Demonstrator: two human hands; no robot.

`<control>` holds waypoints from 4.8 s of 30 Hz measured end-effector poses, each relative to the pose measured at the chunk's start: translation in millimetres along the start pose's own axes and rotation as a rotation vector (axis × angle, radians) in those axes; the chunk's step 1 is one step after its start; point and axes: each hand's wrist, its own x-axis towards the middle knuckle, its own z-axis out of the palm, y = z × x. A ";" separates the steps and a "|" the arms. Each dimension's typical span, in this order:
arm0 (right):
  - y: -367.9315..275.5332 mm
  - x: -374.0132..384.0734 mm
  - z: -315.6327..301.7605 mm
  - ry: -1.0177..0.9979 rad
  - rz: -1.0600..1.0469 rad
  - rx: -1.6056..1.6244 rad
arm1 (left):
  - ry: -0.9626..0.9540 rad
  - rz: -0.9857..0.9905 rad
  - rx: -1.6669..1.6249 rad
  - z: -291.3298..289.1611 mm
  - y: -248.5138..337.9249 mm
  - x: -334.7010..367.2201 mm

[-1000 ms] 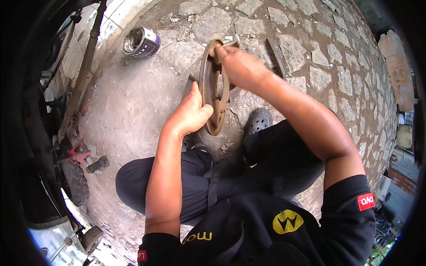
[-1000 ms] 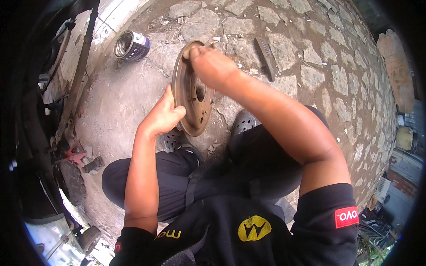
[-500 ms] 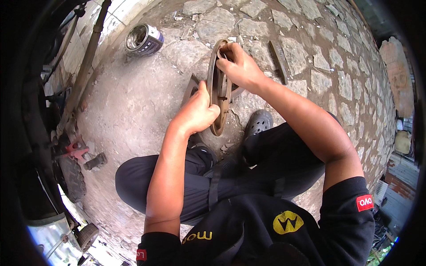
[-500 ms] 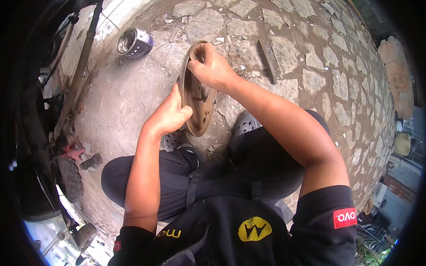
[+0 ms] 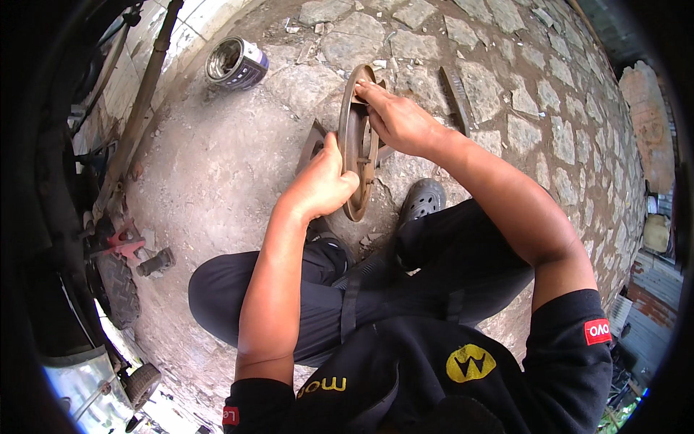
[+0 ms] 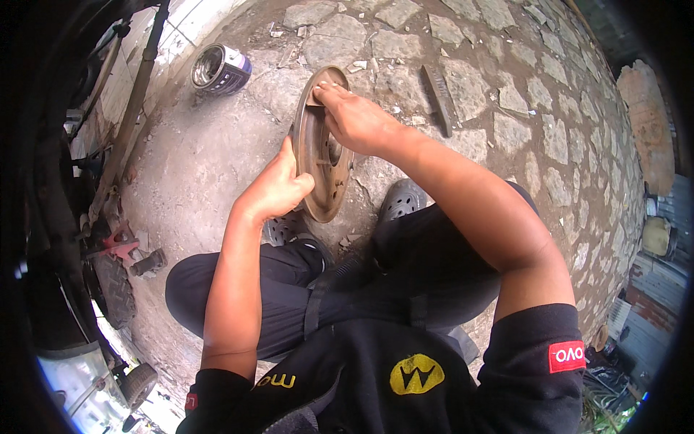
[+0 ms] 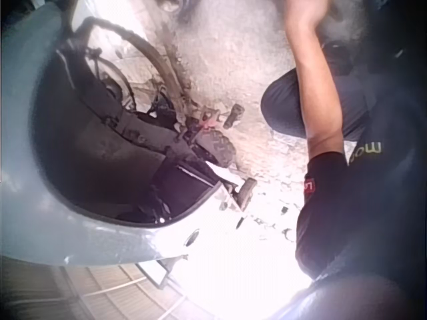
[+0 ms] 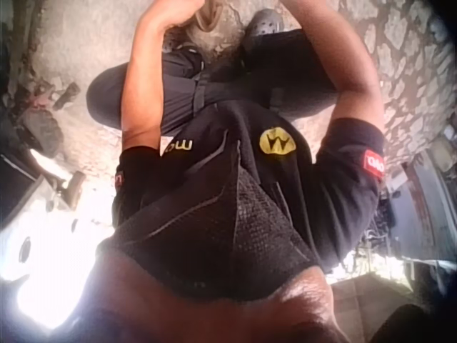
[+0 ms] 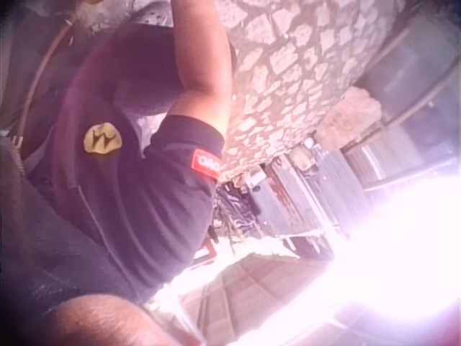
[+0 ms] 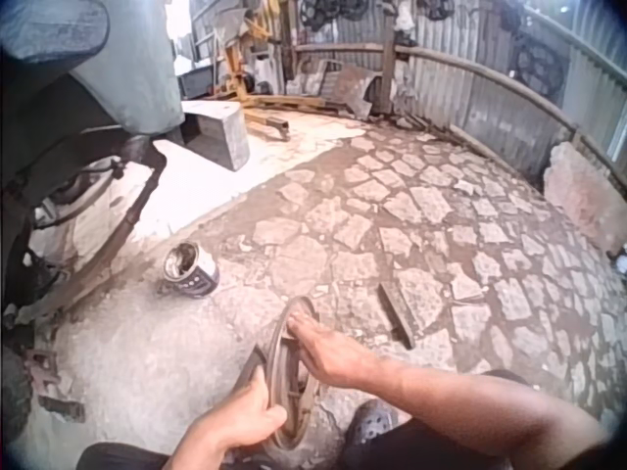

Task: The person scrubs a metal wheel hub with a wire brush and a small block, working on both the flat face and the inner rim. The person rotates the hub to access different areas and continues scrubbing throughout the clip.

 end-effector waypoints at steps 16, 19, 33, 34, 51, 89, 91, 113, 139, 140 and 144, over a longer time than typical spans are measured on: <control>-26.1 16.1 -8.6 -0.196 0.353 0.009 | 0.017 0.062 0.083 1.0 17.3 -6.1; -12.6 0.2 10.1 -0.072 0.196 -0.082 | -0.004 0.046 0.091 1.4 18.3 -6.9; -24.6 14.6 -3.7 -0.327 0.286 -0.124 | 0.025 0.116 0.040 4.3 -12.4 5.9; -25.8 11.0 -3.5 -0.302 0.218 -0.204 | 0.007 0.099 0.043 3.9 -12.1 5.2; -30.5 18.2 -11.0 -0.302 0.149 -0.611 | 0.006 0.071 -0.028 6.5 -8.2 4.6; -43.8 1.4 -13.9 -0.330 0.029 -0.736 | 0.015 0.122 0.106 4.0 -3.3 2.0; -29.3 2.2 -6.5 -0.254 0.059 -0.626 | -0.002 0.103 0.023 3.8 -7.7 3.5; -15.8 12.7 -14.2 -0.319 0.132 -0.541 | -0.087 0.046 0.025 -0.5 8.5 -0.2; -26.3 4.2 -8.2 -0.303 0.145 -0.715 | -0.039 0.096 0.061 1.5 3.6 6.6; -37.0 2.3 -7.7 -0.316 0.133 -0.743 | -0.019 0.096 0.161 0.5 2.0 3.5; -35.9 -4.3 -11.4 -0.267 0.091 -0.699 | 0.004 0.141 0.078 4.9 -2.1 7.8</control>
